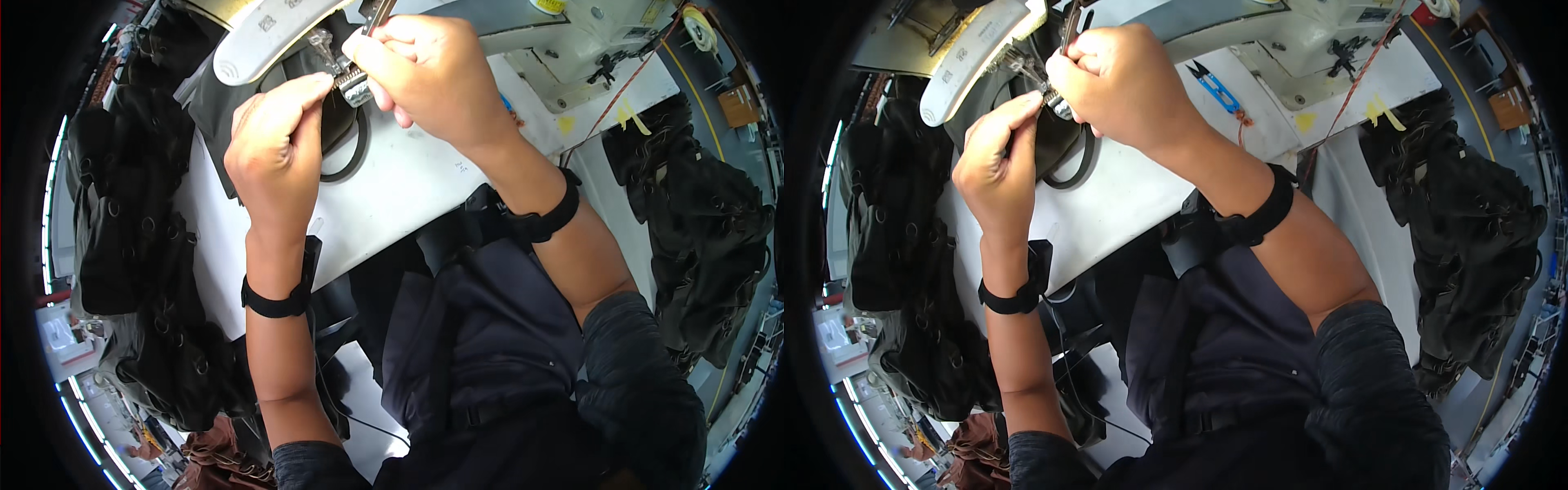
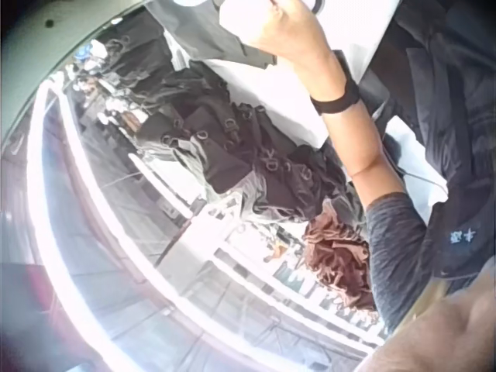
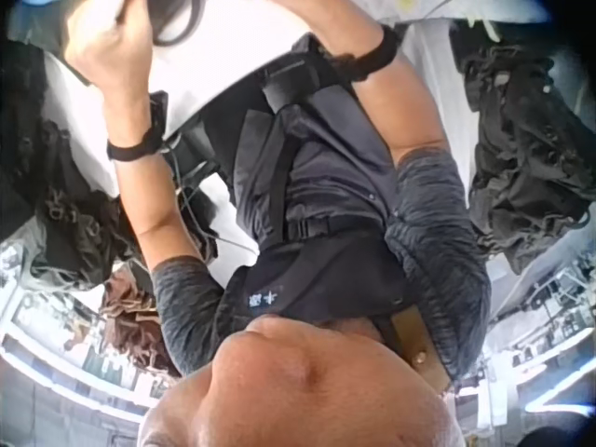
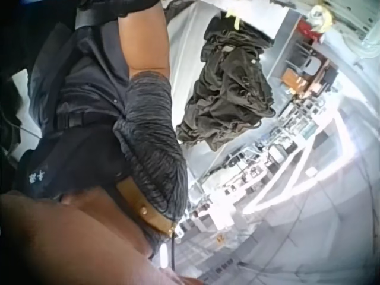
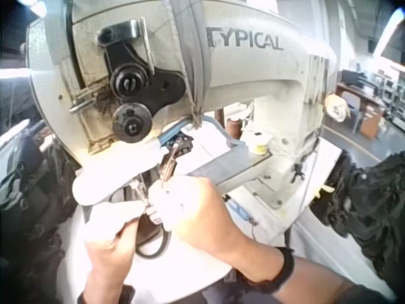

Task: The person operates an industrial sewing machine to stitch a zipper onto a dark green fabric bag. They guide the bag under the needle, align the zipper, and sew along the edge. The person periodically stops to adjust the bag's position and inspect the stitching before continuing.

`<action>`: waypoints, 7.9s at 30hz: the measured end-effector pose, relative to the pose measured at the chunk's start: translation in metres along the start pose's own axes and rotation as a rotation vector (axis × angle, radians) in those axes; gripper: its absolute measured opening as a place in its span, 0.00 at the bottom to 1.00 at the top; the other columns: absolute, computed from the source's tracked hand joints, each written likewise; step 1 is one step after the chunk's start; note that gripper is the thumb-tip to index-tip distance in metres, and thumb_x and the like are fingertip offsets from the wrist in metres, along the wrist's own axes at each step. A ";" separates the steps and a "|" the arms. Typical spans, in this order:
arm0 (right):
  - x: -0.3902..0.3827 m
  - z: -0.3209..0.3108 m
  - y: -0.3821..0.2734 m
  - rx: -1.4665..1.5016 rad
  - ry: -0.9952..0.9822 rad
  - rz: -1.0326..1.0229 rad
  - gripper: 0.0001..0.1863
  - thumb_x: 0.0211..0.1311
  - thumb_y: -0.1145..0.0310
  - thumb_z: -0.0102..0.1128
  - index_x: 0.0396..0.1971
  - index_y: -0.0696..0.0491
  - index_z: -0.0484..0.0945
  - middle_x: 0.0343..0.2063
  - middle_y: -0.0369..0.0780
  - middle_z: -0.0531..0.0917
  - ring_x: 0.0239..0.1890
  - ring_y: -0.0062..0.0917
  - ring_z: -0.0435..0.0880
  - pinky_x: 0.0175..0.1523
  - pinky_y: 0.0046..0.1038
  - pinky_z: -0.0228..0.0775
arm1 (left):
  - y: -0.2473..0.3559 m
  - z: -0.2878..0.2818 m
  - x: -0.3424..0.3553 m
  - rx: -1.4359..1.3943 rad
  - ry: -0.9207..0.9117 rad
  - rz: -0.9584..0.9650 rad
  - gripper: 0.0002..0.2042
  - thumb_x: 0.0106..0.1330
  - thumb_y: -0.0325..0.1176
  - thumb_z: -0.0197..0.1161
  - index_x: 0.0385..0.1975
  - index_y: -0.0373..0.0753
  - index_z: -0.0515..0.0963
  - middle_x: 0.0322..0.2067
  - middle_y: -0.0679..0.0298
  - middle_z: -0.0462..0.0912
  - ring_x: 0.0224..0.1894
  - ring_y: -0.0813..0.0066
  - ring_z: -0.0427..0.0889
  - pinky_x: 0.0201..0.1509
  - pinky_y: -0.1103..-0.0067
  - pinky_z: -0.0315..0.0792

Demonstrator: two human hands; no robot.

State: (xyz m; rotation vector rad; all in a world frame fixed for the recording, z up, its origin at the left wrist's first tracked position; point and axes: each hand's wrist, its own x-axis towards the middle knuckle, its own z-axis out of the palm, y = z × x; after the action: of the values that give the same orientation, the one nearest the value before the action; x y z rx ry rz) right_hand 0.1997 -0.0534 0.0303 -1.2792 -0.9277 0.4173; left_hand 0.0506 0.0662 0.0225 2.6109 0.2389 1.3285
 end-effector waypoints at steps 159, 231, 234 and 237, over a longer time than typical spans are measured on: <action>-0.145 -0.036 -0.032 0.368 -0.208 0.550 0.16 0.73 0.63 0.66 0.24 0.56 0.80 0.17 0.28 0.74 0.19 0.08 0.66 0.24 0.18 0.55 | 0.158 -0.041 -0.087 0.144 -0.162 -0.083 0.24 0.49 0.24 0.77 0.49 0.38 0.78 0.54 0.58 0.82 0.58 0.52 0.79 0.62 0.62 0.72; -0.149 0.003 -0.024 0.622 -0.088 0.317 0.12 0.75 0.75 0.60 0.29 0.63 0.79 0.29 0.34 0.81 0.26 0.08 0.72 0.29 0.17 0.64 | 0.127 -0.054 -0.066 0.339 -0.422 -0.226 0.33 0.76 0.65 0.45 0.68 0.50 0.78 0.68 0.51 0.75 0.64 0.62 0.77 0.74 0.67 0.51; -0.148 0.003 -0.026 0.595 -0.086 0.290 0.13 0.75 0.76 0.60 0.26 0.63 0.78 0.29 0.36 0.82 0.25 0.09 0.71 0.29 0.17 0.63 | 0.127 -0.054 -0.065 0.326 -0.421 -0.232 0.33 0.76 0.66 0.44 0.69 0.51 0.77 0.68 0.51 0.76 0.63 0.62 0.78 0.75 0.67 0.50; -0.145 0.003 -0.026 0.590 -0.073 0.297 0.13 0.75 0.76 0.59 0.26 0.62 0.78 0.28 0.35 0.81 0.25 0.09 0.72 0.29 0.17 0.63 | 0.125 -0.053 -0.065 0.329 -0.421 -0.243 0.33 0.76 0.65 0.46 0.69 0.50 0.77 0.67 0.51 0.76 0.63 0.62 0.78 0.76 0.66 0.50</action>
State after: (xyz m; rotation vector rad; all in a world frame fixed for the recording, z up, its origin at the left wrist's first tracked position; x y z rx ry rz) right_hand 0.1066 -0.1638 0.0031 -0.8570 -0.6042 0.9028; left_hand -0.0236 -0.0644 0.0341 2.9273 0.7276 0.6865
